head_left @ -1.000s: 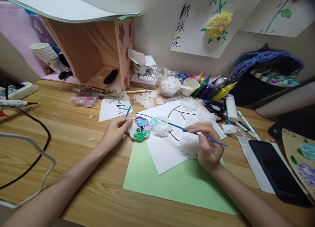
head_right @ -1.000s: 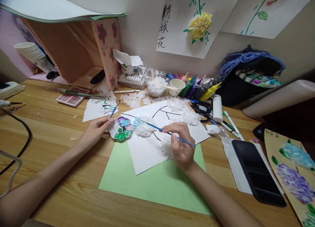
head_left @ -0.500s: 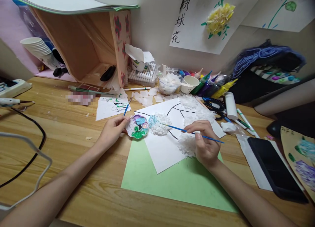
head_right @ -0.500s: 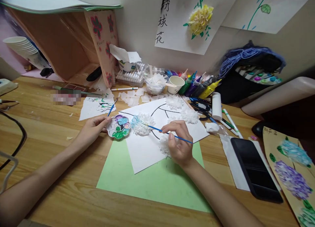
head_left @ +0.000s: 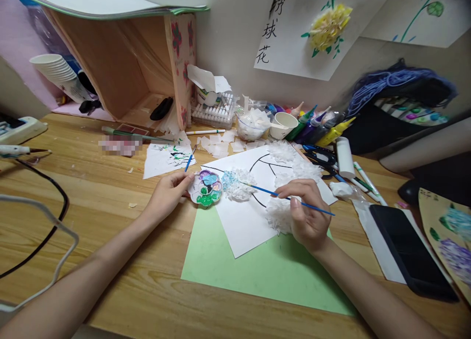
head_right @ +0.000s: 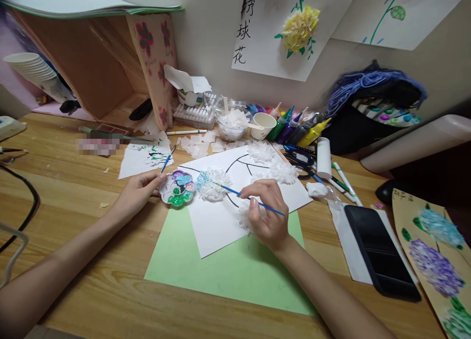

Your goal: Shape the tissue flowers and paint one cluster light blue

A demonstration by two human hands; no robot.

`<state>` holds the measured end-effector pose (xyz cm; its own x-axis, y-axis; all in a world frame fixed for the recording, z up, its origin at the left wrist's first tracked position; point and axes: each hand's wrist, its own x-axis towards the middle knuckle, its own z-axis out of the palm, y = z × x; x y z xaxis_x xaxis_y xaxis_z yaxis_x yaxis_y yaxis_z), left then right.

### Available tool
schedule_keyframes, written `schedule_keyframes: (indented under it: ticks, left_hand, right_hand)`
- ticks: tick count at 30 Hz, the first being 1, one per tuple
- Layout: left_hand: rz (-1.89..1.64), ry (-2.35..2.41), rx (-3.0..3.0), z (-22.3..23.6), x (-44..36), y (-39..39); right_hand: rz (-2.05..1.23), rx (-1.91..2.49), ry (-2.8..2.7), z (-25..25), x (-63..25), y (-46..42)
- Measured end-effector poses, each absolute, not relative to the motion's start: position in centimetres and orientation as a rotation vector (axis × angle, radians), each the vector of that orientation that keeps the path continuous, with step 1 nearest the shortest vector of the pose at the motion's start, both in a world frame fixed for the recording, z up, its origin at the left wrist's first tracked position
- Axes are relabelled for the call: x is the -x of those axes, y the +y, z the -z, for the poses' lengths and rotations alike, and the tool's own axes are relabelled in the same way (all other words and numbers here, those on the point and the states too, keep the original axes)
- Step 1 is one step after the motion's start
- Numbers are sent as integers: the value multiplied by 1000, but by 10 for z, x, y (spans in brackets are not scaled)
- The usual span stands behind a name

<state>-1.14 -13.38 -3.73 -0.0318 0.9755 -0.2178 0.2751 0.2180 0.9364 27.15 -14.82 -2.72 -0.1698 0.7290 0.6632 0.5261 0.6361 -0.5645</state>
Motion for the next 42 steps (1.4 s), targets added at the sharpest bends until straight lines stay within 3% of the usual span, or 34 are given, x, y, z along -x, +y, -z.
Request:
schedule_keyframes:
  ticks: [42]
  left_hand:
    - [-910,1513,-1242,34,10,-134]
  right_hand:
    - [-425,990,-1772,19,-270,-146]
